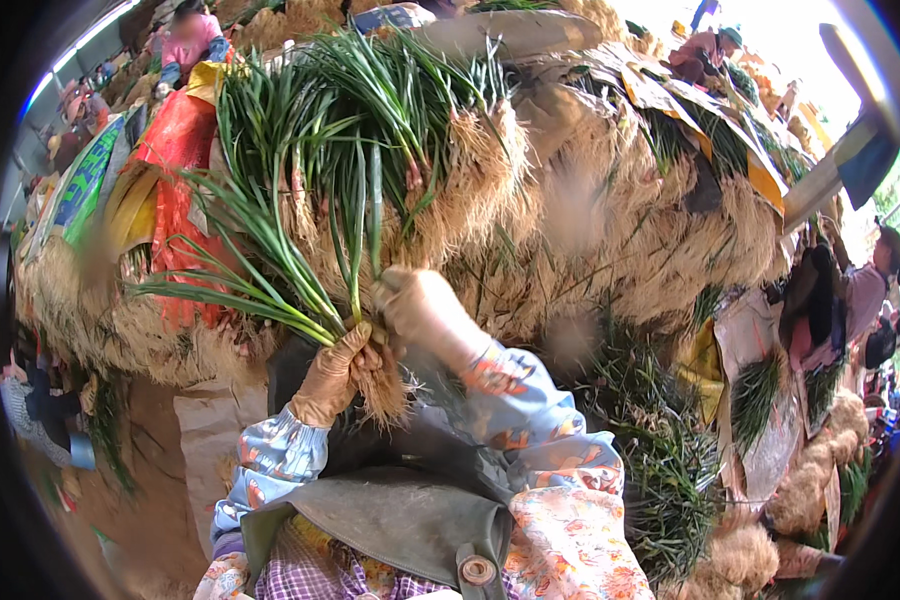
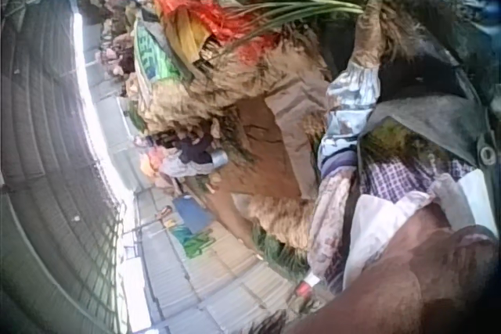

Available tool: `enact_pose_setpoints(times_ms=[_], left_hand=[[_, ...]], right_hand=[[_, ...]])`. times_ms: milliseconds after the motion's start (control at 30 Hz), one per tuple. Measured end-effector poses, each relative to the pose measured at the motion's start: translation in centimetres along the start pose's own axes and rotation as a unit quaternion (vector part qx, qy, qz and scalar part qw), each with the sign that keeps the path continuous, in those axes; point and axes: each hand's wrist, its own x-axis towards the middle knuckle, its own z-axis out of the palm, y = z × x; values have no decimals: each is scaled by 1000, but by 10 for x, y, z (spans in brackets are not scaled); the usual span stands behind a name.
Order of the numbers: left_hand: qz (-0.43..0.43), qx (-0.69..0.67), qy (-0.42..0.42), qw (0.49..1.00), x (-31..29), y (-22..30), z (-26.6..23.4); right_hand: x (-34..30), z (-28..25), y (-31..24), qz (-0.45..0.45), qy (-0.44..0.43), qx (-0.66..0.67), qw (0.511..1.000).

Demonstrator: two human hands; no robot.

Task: The person gathers green onions from a large pile and ties them into bundles by hand.

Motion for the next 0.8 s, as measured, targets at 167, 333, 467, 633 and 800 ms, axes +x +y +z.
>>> enact_pose_setpoints(times_ms=[167,333,467,633,800], left_hand=[[-27,-164,-65,984,-6,9,8],[44,-83,-61,994,-11,23,13],[11,-11,85,996,-3,1,0],[-23,4,109,994,-6,-8,7],[14,-4,127,992,-2,-22,4]], right_hand=[[2,17,33,-64,229,-117,964],[-18,-11,43,165,-28,389,906],[-11,9,-12,35,96,101,990],[-11,38,5,-99,195,-162,962],[-8,61,29,-34,203,-16,979]])
